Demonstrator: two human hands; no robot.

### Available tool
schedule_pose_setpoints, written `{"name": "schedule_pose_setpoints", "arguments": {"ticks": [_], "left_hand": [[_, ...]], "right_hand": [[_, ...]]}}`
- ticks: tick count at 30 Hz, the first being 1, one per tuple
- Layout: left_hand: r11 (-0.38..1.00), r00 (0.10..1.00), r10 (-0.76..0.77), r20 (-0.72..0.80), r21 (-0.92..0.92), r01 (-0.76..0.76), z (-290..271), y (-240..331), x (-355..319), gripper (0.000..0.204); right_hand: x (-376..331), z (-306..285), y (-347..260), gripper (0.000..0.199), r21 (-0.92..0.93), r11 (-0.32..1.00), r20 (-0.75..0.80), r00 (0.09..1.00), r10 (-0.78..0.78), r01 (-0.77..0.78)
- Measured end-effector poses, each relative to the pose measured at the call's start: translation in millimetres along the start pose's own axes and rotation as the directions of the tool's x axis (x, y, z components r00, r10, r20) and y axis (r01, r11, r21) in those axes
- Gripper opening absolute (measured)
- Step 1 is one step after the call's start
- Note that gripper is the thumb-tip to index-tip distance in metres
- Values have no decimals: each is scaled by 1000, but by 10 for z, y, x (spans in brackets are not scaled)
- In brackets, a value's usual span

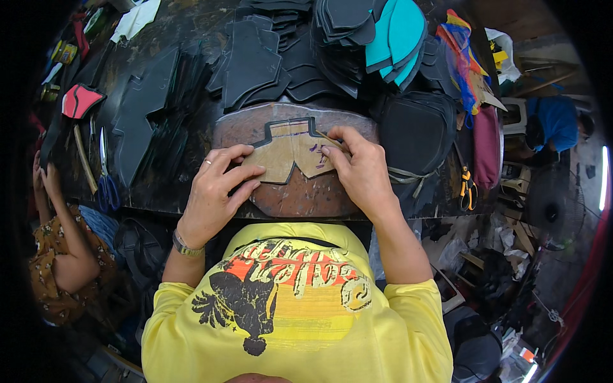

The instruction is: The person removes black rubber pieces from a plastic bag and places them on a workbench. They then pick up and inspect several cardboard templates, comparing them to the rubber pieces and stacking them on the table.

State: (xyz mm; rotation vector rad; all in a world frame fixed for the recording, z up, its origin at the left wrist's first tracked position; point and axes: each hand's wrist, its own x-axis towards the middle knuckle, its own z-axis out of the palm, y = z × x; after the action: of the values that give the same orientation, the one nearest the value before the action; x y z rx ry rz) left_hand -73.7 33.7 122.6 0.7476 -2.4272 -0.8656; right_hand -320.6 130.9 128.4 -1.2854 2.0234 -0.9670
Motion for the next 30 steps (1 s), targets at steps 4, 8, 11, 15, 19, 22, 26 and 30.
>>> {"name": "schedule_pose_setpoints", "arguments": {"ticks": [4,8,11,15,19,22,26,30], "left_hand": [[1000,1000,10,-10,19,-10,17,11,30,25],[999,1000,5,-13,33,-4,29,16,44,26],[999,1000,-5,0,32,5,43,18,44,23],[999,1000,-9,-1,41,9,54,30,42,23],[997,1000,6,5,79,-7,75,64,52,26],[994,1000,18,12,103,-19,88,86,62,28],[995,1000,12,16,104,-13,88,94,64,28],[992,1000,22,22,122,-24,82,91,66,33]], "right_hand": [[-9,21,11,23,3,999,-33,999,-35,35],[-15,19,19,22,22,1000,-33,999,-18,18],[-15,21,19,22,32,999,-34,999,-36,37],[-15,32,22,21,19,999,-38,998,-48,49],[-18,34,35,21,-4,997,-48,996,-79,79],[-21,38,39,21,12,997,-52,996,-76,77],[-18,38,48,21,3,995,-60,994,-97,97],[-26,38,79,20,5,994,-65,992,-106,107]]}}
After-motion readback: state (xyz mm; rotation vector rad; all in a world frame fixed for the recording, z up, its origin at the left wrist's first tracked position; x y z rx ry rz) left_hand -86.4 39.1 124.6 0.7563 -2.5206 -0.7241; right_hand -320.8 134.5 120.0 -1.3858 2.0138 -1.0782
